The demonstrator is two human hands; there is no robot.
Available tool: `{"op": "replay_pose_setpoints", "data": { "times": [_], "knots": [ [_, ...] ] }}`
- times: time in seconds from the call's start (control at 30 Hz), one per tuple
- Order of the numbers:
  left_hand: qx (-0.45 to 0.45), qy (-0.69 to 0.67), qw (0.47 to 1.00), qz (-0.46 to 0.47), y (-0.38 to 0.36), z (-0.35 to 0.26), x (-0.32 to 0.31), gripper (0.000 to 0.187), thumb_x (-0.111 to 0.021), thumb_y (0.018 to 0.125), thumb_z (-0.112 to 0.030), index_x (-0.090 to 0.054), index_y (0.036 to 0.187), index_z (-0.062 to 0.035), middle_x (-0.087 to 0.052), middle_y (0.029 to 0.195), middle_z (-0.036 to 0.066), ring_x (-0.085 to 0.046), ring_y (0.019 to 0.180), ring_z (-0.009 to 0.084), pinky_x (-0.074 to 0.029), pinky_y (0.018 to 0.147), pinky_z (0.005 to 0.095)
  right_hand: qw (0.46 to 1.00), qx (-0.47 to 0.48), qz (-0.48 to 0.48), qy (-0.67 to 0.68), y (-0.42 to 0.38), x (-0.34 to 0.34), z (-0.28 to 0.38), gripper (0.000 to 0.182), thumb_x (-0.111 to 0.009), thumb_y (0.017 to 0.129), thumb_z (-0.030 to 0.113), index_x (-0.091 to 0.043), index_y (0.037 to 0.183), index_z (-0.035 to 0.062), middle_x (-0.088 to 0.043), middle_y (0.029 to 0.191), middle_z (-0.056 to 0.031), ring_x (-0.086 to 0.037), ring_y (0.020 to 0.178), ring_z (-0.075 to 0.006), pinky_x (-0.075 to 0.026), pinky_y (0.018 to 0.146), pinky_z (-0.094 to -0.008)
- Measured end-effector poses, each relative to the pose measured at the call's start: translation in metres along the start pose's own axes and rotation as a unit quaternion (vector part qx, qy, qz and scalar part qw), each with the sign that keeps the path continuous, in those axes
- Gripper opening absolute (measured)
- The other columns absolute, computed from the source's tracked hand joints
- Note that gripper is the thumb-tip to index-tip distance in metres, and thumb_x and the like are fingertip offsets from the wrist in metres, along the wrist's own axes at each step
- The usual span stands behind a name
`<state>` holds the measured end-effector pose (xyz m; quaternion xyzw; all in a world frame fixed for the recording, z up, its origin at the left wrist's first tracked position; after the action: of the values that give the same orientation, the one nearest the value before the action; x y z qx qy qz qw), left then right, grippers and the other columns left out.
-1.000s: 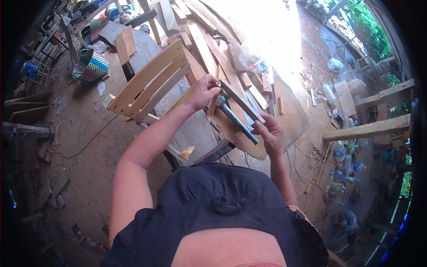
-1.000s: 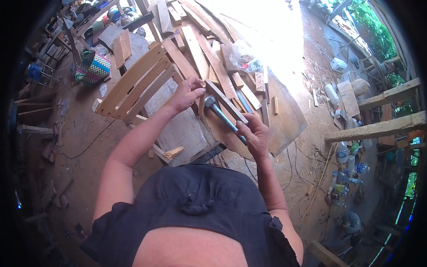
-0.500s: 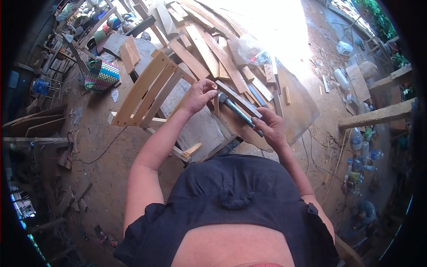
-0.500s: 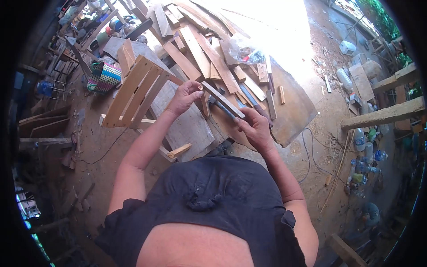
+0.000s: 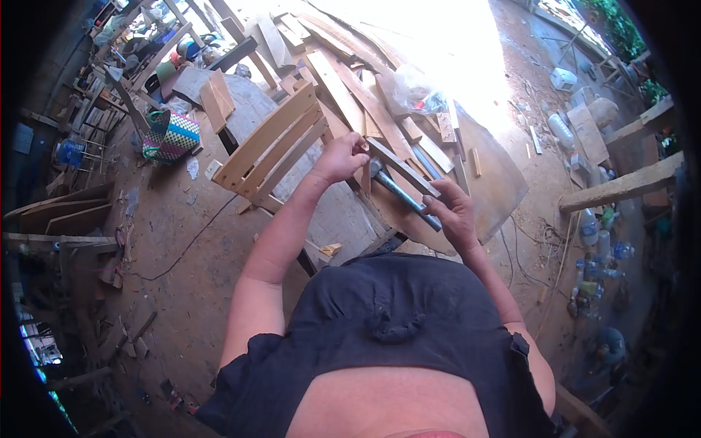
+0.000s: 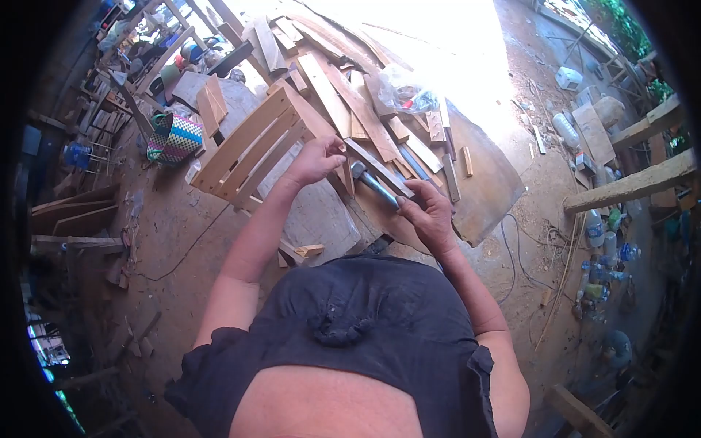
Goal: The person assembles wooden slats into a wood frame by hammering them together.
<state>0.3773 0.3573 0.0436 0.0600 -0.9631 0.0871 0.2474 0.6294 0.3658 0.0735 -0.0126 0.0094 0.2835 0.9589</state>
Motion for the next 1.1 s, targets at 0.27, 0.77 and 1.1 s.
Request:
{"op": "replay_pose_setpoints", "data": {
  "times": [0.27, 0.77, 1.1],
  "knots": [
    [0.014, 0.151, 0.984, 0.090, -0.010, 0.003, -0.003, 0.042, -0.062, 0.075, -0.013, -0.057, 0.115, 0.0000, -0.063, 0.100, 0.017, -0.062, 0.091, 0.0233, -0.049, 0.081, 0.0315, 0.997, -0.050, -0.025, 0.044, 0.009, 0.010, -0.015, 0.027, -0.062, 0.085, 0.012, -0.058, 0.109, 0.0013, -0.064, 0.076, -0.0067, -0.063, 0.063, -0.0121, -0.050, 0.059, -0.0218],
    [0.012, -0.086, 0.995, 0.041, -0.064, -0.035, 0.061, 0.045, -0.055, 0.082, -0.008, -0.050, 0.126, -0.0041, -0.057, 0.111, 0.013, -0.054, 0.104, 0.0211, -0.043, 0.091, 0.0335, 0.996, -0.044, -0.027, 0.069, 0.033, 0.019, -0.017, 0.024, -0.058, 0.089, 0.014, -0.058, 0.109, 0.0010, -0.063, 0.075, -0.0063, -0.063, 0.061, -0.0112, -0.047, 0.055, -0.0202],
    [0.056, -0.054, 0.997, 0.029, -0.082, 0.002, 0.035, 0.047, -0.060, 0.081, -0.013, -0.049, 0.125, -0.0030, -0.059, 0.109, 0.017, -0.057, 0.097, 0.0201, -0.048, 0.082, 0.0318, 0.996, -0.014, -0.014, 0.091, 0.057, 0.026, 0.005, 0.022, -0.056, 0.091, 0.017, -0.062, 0.106, 0.0016, -0.061, 0.072, -0.0033, -0.056, 0.058, -0.0064, -0.044, 0.055, -0.0183]
  ]
}}
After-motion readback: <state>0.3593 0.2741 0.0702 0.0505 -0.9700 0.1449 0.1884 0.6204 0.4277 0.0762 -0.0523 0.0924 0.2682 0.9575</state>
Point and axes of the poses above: each hand's wrist, its own y-axis towards the middle knuckle, its own x-axis out of the back of the hand, z = x × y, the point moved 7 cm from there along y, towards the middle knuckle
